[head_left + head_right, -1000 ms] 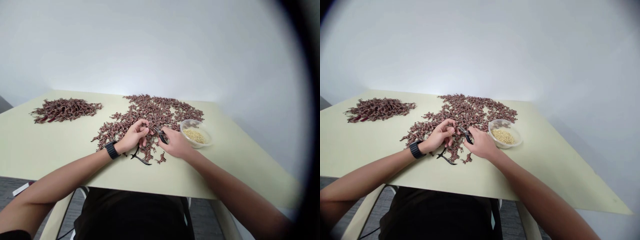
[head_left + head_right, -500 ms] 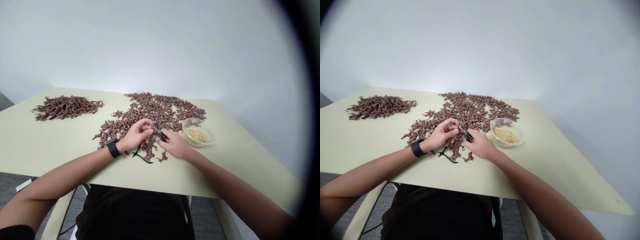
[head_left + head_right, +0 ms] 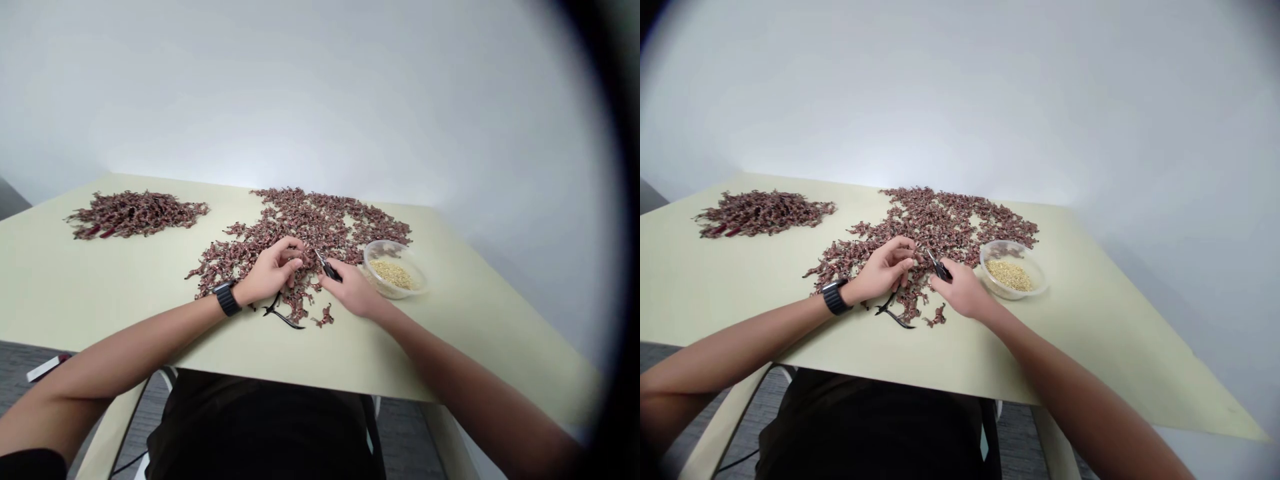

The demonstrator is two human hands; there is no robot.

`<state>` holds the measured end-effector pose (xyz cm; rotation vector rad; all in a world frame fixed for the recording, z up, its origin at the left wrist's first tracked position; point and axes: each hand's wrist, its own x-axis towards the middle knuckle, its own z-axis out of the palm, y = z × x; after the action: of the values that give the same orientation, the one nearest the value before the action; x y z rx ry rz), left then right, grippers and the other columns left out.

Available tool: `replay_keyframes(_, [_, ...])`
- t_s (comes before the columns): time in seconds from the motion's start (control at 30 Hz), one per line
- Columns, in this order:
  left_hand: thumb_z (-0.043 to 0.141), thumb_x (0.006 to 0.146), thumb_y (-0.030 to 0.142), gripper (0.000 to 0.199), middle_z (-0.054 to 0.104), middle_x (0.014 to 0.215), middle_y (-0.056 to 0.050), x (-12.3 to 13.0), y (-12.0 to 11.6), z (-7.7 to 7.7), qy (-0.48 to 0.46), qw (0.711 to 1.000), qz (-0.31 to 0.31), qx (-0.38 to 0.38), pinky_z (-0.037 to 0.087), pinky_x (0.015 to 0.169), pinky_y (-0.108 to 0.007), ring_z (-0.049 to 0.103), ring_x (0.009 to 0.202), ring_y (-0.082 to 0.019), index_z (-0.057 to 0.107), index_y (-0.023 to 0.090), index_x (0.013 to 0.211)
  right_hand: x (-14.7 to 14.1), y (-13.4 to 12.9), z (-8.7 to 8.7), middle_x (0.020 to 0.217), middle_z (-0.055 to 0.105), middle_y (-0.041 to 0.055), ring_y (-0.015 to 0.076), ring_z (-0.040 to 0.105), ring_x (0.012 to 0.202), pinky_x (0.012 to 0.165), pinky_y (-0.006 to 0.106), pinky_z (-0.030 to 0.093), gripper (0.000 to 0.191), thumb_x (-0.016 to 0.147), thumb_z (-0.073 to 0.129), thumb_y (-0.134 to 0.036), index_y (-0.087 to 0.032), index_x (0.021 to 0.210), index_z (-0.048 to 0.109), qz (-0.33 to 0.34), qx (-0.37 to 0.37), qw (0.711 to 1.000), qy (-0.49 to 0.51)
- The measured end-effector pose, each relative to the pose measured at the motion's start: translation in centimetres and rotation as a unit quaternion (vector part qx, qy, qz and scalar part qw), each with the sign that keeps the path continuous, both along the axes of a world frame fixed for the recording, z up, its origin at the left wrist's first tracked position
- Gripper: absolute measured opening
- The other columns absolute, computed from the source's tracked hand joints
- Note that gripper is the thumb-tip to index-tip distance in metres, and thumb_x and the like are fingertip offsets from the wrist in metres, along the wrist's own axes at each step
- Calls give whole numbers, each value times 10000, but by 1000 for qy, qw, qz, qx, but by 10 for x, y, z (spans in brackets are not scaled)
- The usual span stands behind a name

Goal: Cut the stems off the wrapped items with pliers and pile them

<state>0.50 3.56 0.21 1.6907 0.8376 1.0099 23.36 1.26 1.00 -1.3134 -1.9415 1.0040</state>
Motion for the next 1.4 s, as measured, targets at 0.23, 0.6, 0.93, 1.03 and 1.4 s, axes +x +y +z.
replay_keyframes(0.23, [649, 959, 440, 356, 714, 1034, -63, 5, -6, 4, -104, 981, -95, -136, 413, 343, -172, 587, 456, -75, 457, 232, 1175, -1, -3, -5, 802, 564, 9, 179, 497, 690, 640, 297, 293, 178, 899, 590, -366, -236, 876, 470, -18, 214, 963, -165])
replay_keyframes(0.6, [687, 939, 427, 376, 676, 867, -10, 9, -10, 4, -109, 982, -90, -123, 416, 351, -144, 564, 496, -78, 464, 231, 1170, -2, -4, -6, 705, 520, -29, 144, 437, 608, 600, 288, 261, 184, 912, 588, -354, -230, 835, 477, -6, 171, 977, -128])
replay_keyframes(0.93, [615, 985, 332, 291, 716, 1023, -65, 9, -13, -2, 34, 992, 78, 95, 514, 513, -182, 613, 562, -75, 555, 201, 1238, -19, -18, 3, 662, 259, -82, 89, 139, 523, 426, 212, 101, 237, 901, 584, -396, -238, 838, 418, 68, -279, 929, 233])
replay_keyframes(1.03, [566, 1000, 255, 247, 726, 1130, -86, 4, -10, -3, 109, 965, 109, 212, 583, 729, -245, 715, 791, -137, 609, 187, 1234, -11, -15, 12, 667, 232, -82, 83, 81, 529, 409, 202, 38, 289, 885, 593, -414, -227, 793, 392, 119, -400, 864, 282])
replay_keyframes(1.4, [644, 960, 383, 324, 715, 981, -52, 7, -9, 1, -24, 999, 12, -34, 437, 378, -181, 591, 478, -82, 532, 215, 1214, -9, -6, -2, 680, 413, -42, 123, 339, 594, 535, 265, 240, 239, 898, 582, -411, -220, 816, 464, 2, 7, 999, 37])
